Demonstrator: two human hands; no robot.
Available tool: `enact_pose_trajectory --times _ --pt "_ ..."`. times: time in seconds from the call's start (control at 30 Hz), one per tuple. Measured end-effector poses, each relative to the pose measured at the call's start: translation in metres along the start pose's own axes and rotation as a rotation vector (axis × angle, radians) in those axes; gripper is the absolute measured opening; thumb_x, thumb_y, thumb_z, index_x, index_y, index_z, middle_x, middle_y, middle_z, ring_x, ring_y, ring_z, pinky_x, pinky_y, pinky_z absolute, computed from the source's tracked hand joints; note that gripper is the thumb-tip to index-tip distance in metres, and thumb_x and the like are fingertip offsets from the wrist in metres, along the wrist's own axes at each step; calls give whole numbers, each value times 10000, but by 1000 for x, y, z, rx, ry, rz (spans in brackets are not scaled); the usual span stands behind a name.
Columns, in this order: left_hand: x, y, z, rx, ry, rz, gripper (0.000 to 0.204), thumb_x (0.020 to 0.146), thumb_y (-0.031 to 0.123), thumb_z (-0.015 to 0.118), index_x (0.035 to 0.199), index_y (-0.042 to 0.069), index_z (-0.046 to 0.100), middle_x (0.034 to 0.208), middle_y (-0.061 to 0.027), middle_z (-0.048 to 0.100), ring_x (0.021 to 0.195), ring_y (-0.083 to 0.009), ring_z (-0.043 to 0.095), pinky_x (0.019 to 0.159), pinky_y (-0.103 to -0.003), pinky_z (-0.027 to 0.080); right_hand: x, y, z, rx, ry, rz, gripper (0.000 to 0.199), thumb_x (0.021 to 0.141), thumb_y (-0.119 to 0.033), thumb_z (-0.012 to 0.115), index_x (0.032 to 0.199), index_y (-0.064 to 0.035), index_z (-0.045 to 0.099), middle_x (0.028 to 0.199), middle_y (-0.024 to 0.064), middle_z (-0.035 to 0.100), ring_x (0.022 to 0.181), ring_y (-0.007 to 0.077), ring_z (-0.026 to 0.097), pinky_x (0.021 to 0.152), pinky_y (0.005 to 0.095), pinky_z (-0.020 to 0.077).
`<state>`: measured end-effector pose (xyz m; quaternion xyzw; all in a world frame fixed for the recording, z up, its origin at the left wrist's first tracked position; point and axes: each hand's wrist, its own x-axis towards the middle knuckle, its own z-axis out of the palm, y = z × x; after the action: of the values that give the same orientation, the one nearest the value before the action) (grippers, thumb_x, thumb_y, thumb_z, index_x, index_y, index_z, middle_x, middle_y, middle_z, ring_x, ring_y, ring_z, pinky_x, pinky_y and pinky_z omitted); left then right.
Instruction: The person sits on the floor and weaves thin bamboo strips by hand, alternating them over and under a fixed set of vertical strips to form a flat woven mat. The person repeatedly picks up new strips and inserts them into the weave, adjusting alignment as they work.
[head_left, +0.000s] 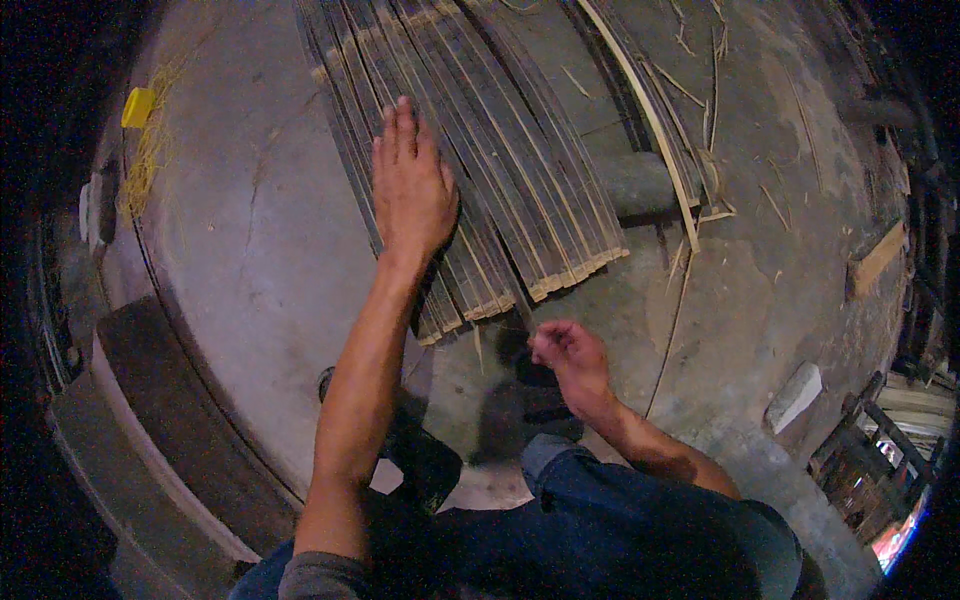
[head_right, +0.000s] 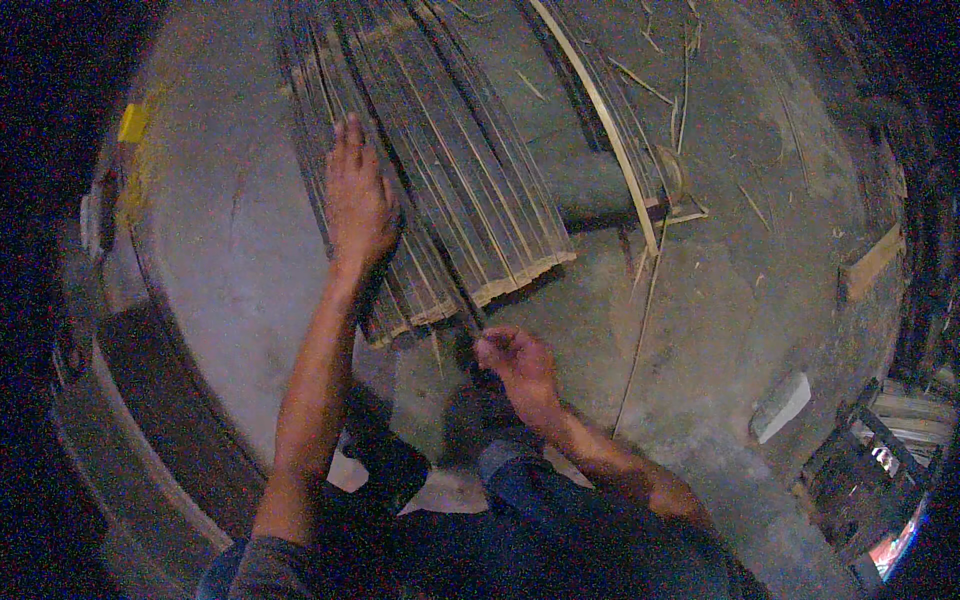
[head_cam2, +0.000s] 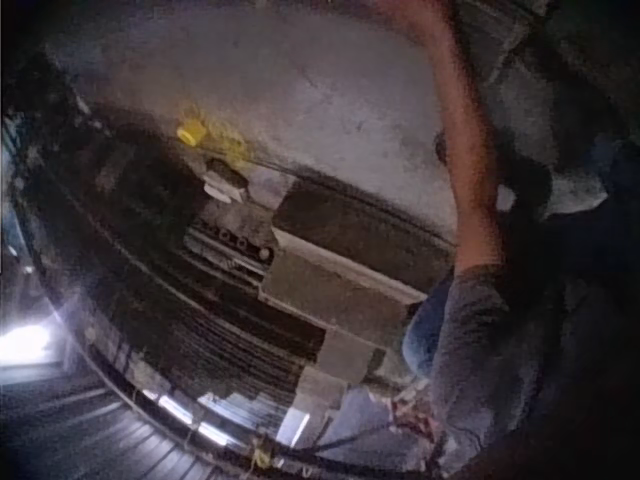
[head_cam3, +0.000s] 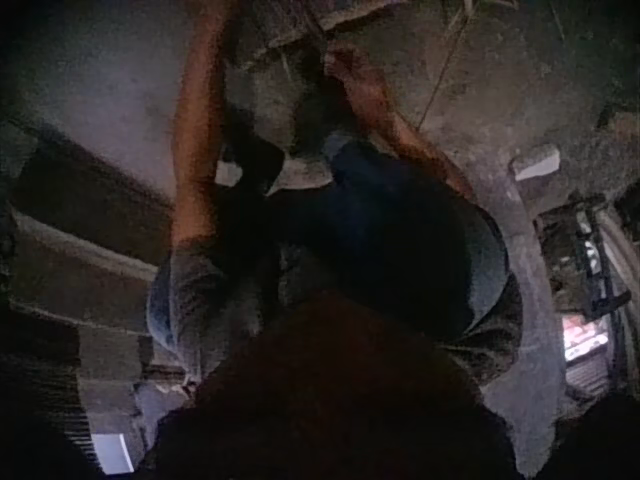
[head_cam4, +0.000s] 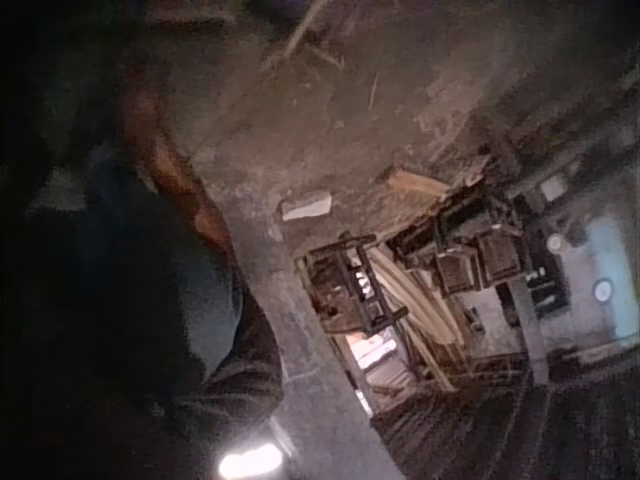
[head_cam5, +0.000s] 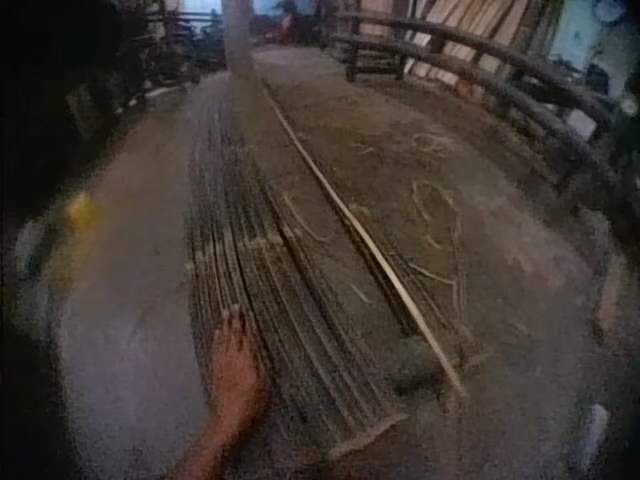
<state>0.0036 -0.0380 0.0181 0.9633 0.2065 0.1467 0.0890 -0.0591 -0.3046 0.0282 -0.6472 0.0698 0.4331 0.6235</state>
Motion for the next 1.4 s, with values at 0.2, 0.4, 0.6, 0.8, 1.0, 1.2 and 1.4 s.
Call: enact_pose_trajectory --times 0.2,0.4,0.6,0.8,1.0,1.2,1.4 --pt "0 -5 -1 -60 12 0 547 841 143 492 1361 48 352 1417 -206 310 1319 -355 290 1079 -454 245 31 -16 25 339 87 133 281 820 -140 678 991 -63 469 875 40 597 754 145 588 701 281 502" --pt "0 1 -5 -40 -33 1 501 864 259 512 1323 76 425 1416 -208 313 1318 -357 291 1073 -462 249 29 -29 28 424 81 128 225 842 -177 662 950 -79 492 830 13 578 775 110 570 693 263 473" --pt "2 1 -3 -9 -31 6 530 885 350 510 1330 78 417 1423 -207 304 1322 -353 283 1075 -463 240 34 -30 26 340 -114 274 205 855 -243 634 975 -84 585 889 -1 618 781 96 564 684 238 435" --pt "1 3 -2 -21 -19 2 543 879 349 519 1337 79 408 1427 -206 297 1325 -352 277 1077 -462 235 35 -31 20 223 -100 258 223 853 -242 634 963 -57 578 880 14 640 793 98 574 673 242 447" --pt "1 3 -2 4 -41 -4 551 882 358 513 1345 82 399 1432 -198 290 1330 -346 270 1078 -461 233 29 -37 18 264 -46 302 205 852 -224 629 970 -64 576 932 36 636 828 116 582 695 258 458" --pt "3 4 -1 -2 -31 3 550 888 351 504 1343 63 395 1426 -200 300 1327 -347 275 1074 -464 241 27 -29 12 313 -57 170 202 864 -183 608 1020 -58 581 951 37 631 844 124 581 745 268 466" --pt "3 1 0 37 -49 19 546 885 341 511 1335 53 401 1419 -199 313 1320 -352 287 1065 -468 258 33 -30 13 327 -75 196 207 867 -178 606 1027 -50 577 937 27 630 847 119 580 757 261 472"
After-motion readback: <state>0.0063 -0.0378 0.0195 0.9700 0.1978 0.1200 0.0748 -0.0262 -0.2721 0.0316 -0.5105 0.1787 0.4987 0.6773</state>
